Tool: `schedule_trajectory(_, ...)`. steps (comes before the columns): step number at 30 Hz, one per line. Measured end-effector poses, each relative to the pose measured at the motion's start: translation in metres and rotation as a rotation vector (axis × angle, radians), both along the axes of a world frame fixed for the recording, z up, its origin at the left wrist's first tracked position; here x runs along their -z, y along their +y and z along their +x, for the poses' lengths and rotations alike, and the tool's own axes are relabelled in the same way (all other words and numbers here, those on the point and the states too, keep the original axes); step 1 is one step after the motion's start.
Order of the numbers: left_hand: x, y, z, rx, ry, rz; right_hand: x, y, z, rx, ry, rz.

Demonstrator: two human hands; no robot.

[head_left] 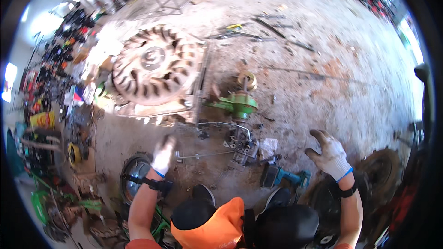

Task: The person disassembles a small engine using a cordless impact driver and hand tools, removes the fan cover and other components, then reassembles parts and tightens fasteners. The person also moves parts around the floor and briefly interacts with another person in the workshop.

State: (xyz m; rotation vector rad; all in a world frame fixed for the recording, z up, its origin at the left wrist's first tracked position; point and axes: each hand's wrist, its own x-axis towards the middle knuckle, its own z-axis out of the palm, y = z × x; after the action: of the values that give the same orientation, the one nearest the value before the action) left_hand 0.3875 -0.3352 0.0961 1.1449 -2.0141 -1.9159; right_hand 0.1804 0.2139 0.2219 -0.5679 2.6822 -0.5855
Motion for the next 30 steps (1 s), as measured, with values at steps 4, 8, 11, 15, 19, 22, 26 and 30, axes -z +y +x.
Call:
schedule_trajectory(4,-0.061,-0.060,-0.003,-0.299,0.289,0.157,-0.055,-0.123,-0.047,-0.246,-0.041,-0.275)
schedule_trajectory(8,-0.124,-0.087,-0.008,-0.322,0.133,0.136,-0.101,-0.210,-0.046,-0.311,-0.245,-0.451)
schedule_trajectory(11,-0.160,-0.093,-0.003,-0.251,0.084,0.225,-0.091,-0.271,-0.021,-0.062,-0.570,-0.695)
schedule_trajectory(15,-0.209,-0.096,0.023,-0.122,-0.018,0.292,-0.062,-0.348,0.010,0.254,-0.811,-0.925)
schedule_trajectory(19,-0.239,-0.110,0.033,-0.094,-0.373,0.015,-0.046,-0.397,0.018,0.371,-0.577,-0.362)
schedule_trajectory(22,-0.247,-0.136,0.022,0.045,-0.487,-0.264,-0.016,-0.427,0.029,0.681,-0.410,-0.547)
schedule_trajectory(26,-0.259,-0.177,-0.002,0.029,-0.501,-0.389,0.018,-0.410,0.028,0.808,-0.588,-0.722)
schedule_trajectory(30,-0.247,-0.262,-0.074,0.432,-0.610,-0.372,0.000,-0.377,0.031,0.768,-0.562,-0.630)
